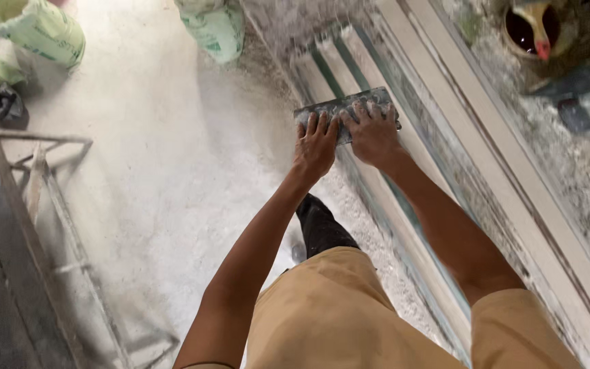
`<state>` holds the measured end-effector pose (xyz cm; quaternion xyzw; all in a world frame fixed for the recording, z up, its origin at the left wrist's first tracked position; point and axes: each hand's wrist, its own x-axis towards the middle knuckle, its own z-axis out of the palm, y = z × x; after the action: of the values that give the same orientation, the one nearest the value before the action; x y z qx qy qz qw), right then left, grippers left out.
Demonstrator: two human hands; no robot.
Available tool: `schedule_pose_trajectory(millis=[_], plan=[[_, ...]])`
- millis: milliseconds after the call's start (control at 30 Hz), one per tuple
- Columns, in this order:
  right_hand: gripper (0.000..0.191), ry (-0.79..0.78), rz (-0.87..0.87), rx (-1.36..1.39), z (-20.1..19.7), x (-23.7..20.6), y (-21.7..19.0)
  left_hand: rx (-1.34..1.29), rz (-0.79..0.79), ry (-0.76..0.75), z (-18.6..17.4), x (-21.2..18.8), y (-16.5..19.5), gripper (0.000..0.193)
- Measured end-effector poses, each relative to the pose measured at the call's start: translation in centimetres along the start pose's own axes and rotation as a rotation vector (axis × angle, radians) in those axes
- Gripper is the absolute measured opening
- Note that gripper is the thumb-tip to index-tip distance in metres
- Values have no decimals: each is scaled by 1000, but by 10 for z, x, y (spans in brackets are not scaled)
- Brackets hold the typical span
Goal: The person peels a plastic string off long glass mold strips and presses the strips into place, then mixes plaster paste in a large bowl by hand and scoops the paste onto the strips. They use a flat trowel to spread and smooth the paste along the mold surfaces.
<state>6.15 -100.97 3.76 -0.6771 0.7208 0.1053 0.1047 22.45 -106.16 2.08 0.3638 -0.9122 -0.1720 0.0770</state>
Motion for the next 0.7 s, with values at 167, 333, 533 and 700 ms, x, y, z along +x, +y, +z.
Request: schedule_pose_trajectory(millis=[167, 333, 533, 700], plan=[[58, -70, -30, -21, -8, 115, 27, -57, -95, -101, 2, 97, -51, 55], [69, -202, -100, -81, -6, 187, 39, -137, -129, -263, 13, 144, -95, 77], [110, -443, -233, -129, -34, 210, 62, -149, -158, -534, 23, 154, -114, 94], [103, -633, -254, -96, -60, 213, 62, -191, -147, -669, 30, 156, -122, 91]])
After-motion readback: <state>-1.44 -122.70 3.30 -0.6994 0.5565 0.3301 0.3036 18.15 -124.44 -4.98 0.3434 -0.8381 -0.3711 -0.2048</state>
